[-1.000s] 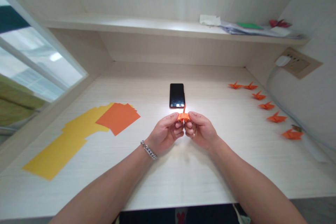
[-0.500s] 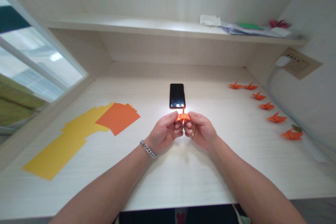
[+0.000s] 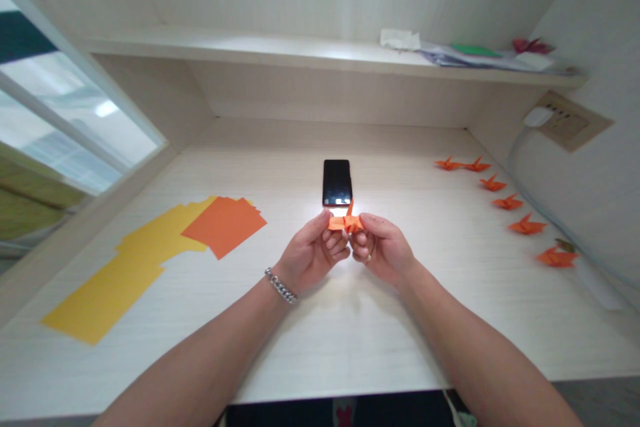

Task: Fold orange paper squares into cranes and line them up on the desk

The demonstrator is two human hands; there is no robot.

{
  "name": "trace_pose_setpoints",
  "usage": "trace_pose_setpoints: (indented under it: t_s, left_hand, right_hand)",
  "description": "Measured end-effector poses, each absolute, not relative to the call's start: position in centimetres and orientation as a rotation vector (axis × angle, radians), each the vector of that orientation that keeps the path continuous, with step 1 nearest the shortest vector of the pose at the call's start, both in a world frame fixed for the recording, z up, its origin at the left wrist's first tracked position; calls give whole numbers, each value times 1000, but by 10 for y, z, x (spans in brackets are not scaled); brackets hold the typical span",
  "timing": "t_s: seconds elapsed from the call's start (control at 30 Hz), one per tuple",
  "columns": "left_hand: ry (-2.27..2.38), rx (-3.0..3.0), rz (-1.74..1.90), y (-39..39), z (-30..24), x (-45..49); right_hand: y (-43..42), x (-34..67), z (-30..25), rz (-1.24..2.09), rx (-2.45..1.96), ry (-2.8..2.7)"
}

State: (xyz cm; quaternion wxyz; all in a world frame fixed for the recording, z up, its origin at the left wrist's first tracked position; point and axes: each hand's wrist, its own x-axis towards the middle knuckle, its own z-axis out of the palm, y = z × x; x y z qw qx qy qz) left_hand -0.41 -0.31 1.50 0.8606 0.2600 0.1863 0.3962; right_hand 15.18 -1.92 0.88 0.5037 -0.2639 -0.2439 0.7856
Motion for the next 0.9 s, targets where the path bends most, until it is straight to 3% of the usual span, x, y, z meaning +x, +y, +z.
trace_pose_setpoints:
  t_s: [0.57,0.9]
  left_hand:
    - [664,829,975,3,14,-4]
    - [584,522,875,-1,15,1]
  right_hand:
    - [-16,154,9,1806,-823,-690]
    - [-16,152,7,1798,-746,-658]
